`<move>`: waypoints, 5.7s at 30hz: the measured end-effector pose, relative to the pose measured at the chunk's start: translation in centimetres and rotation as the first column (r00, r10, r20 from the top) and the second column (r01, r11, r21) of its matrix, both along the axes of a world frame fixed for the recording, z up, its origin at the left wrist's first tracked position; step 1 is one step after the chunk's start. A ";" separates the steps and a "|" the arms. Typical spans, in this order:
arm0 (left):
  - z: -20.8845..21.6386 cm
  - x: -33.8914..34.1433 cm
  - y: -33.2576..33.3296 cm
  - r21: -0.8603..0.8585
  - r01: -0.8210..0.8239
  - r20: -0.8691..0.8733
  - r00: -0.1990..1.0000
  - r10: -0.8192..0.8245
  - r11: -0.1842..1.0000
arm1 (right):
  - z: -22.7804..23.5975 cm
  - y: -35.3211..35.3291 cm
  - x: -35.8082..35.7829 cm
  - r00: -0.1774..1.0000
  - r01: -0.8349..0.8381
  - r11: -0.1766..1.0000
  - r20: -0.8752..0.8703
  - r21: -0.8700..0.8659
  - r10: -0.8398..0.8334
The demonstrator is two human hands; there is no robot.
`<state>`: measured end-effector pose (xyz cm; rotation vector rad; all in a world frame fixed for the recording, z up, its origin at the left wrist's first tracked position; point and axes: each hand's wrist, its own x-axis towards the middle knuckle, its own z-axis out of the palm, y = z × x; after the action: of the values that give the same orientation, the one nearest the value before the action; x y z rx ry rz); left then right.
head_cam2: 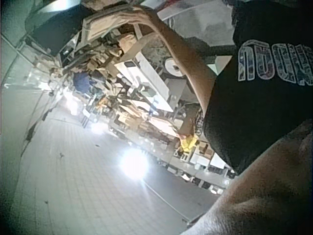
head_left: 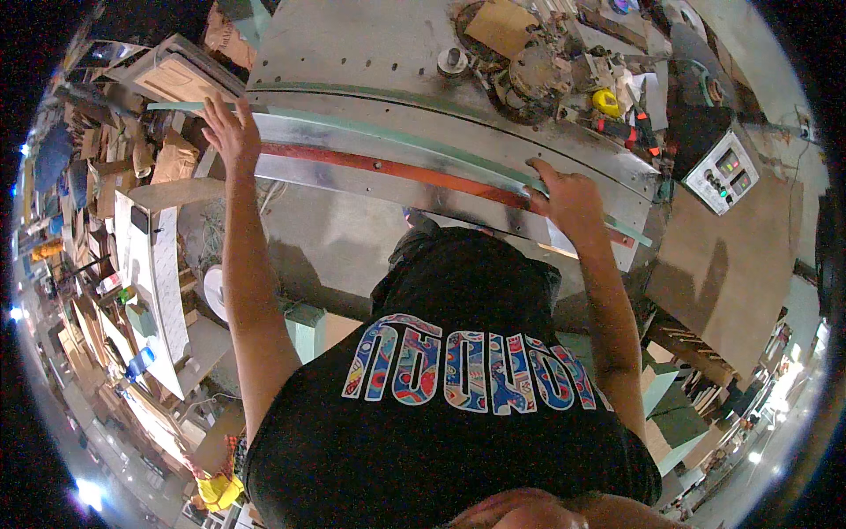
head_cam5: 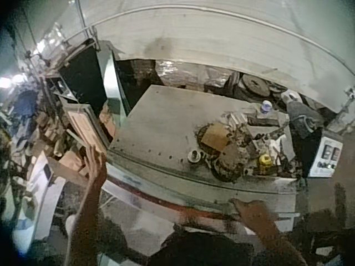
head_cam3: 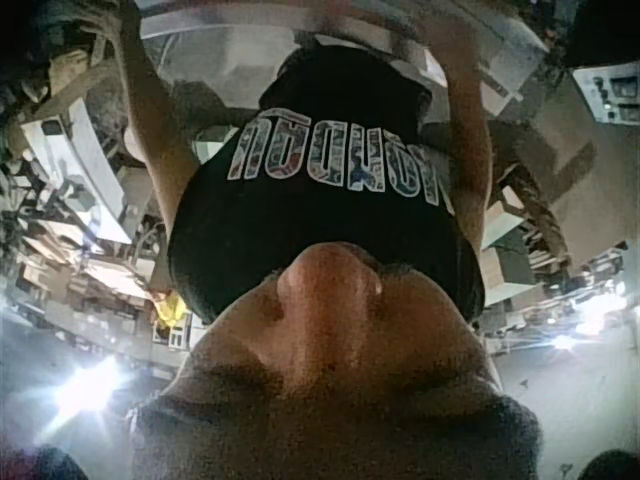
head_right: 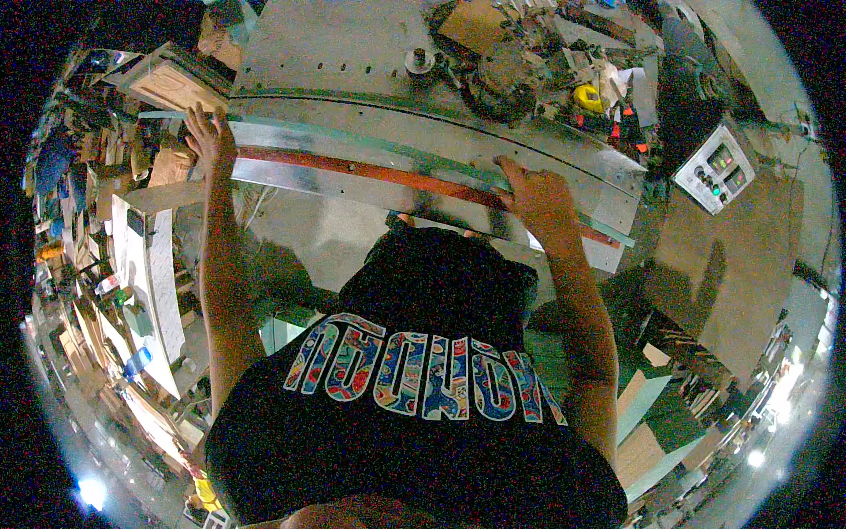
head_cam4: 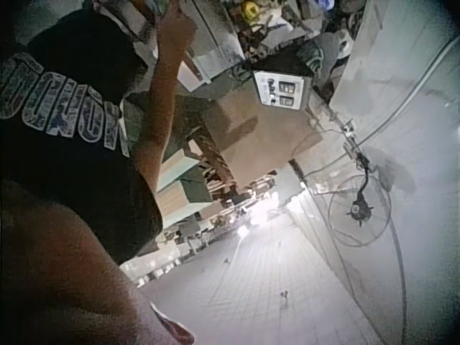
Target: The person uses a heat gun to soften the surface of a green wooden panel, then applies and smooths a red edging strip along the side of the panel on a workshop bench, finally trimming the excess strip with a utility knife.
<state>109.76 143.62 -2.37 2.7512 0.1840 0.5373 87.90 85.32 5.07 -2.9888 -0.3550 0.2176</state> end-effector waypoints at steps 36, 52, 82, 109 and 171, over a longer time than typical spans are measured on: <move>4.0 -14.6 -27.6 -0.114 0.197 -0.061 0.977 -0.205 0.974 | -0.7 3.2 2.8 0.999 -0.041 0.999 -0.030 0.034 0.042; 3.3 -17.7 -30.0 0.009 0.352 -0.065 0.934 -0.351 0.936 | 0.3 3.9 1.3 0.997 -0.071 0.992 0.043 0.100 0.067; -3.8 -15.7 -18.7 -0.797 -0.057 -0.075 0.997 -0.005 0.602 | -0.9 4.6 -1.3 0.990 -0.123 0.988 -0.064 0.091 0.129; 0.9 -15.0 -19.8 -0.926 -0.201 -0.222 0.974 -0.031 0.318 | -0.5 4.2 -0.4 0.991 -0.103 0.989 -0.069 0.106 0.110; 2.3 -13.3 -23.6 -0.962 -0.248 -0.254 0.966 -0.039 0.117 | 1.0 3.2 2.3 0.992 -0.046 0.991 -0.110 0.127 0.060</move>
<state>96.48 120.05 -0.12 1.3619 0.5672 0.0081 90.16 88.52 6.11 -2.8319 -0.4194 0.3562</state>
